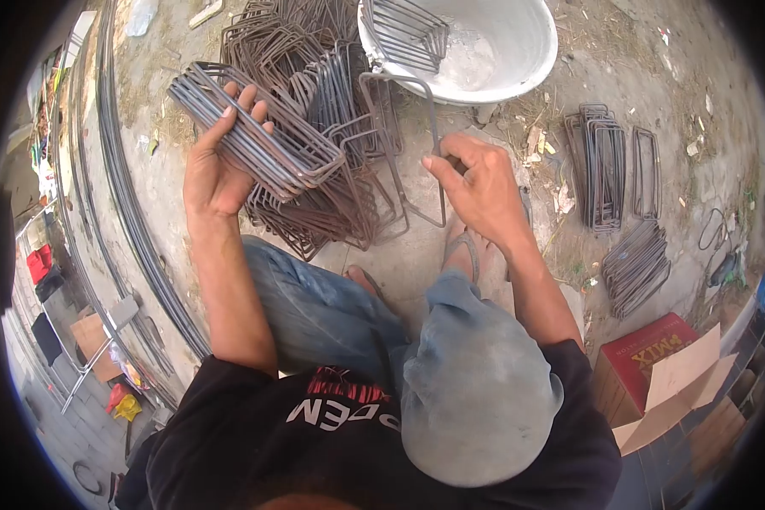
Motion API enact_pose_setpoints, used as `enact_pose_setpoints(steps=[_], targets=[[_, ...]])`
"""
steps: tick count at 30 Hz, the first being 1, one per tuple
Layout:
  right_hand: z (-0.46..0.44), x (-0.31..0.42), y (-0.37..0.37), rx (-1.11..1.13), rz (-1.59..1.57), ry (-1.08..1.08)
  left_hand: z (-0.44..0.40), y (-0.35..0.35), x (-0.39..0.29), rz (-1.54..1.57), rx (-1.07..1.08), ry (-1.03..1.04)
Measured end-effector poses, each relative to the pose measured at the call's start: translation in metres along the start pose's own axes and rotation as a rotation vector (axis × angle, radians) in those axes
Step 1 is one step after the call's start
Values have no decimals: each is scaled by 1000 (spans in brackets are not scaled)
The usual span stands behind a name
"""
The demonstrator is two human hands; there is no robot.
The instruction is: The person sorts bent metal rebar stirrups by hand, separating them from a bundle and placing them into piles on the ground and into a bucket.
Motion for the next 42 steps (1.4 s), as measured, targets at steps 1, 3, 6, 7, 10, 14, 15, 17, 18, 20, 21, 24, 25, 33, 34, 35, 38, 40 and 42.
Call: enact_pose_setpoints(steps=[1,3,6,7,10,14,15,17,18,20,21,24,25,33,34,35,38,40,42], targets=[[-1,6,-17,-31,-119,64,-1,1,0,3,19,1],[-4,27,-43,-128,-253,40,1,10,3,17,54,-47],[-8,62,-59,-303,-371,-198,6,25,12,-6,92,-104],[-13,66,-60,-324,-260,-294,8,28,14,-3,109,-132],[-12,70,-55,-215,-287,-66,14,34,19,0,144,-177],[-7,65,-59,-214,-508,-67,20,38,18,-54,153,-198],[-3,62,-65,-187,-552,-51,20,36,18,-67,152,-205],[4,66,-65,-102,-649,-156,19,35,19,-88,156,-209],[6,67,-66,-62,-695,-206,18,35,19,-83,149,-210],[4,63,-55,257,-663,-189,18,35,20,-75,135,-221],[0,54,-46,433,-689,-127,17,34,20,-70,105,-231],[-18,-24,-17,695,-802,162,17,34,19,-35,88,-206],[-24,-63,-3,637,-870,271,17,34,18,-11,95,-205],[2,-118,36,648,-1443,359,13,20,25,-24,81,-201],[-2,-111,35,680,-1415,353,12,21,26,-18,80,-209],[-7,-106,34,717,-1385,346,11,23,27,-11,76,-212],[-24,-94,28,799,-1232,222,13,29,26,1,89,-216],[-28,-77,21,651,-939,269,15,32,24,1,95,-220],[-26,-54,11,478,-663,228,18,35,24,-2,93,-245]])
Point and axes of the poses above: each hand's wrist, its own z-axis away from the middle knuckle, its own y-axis out of the palm, x = y × z, the point moved 5 cm from there along -z, towards the middle knuckle, and after that the axes turned 9 degrees about y, right-handed, at the moved point
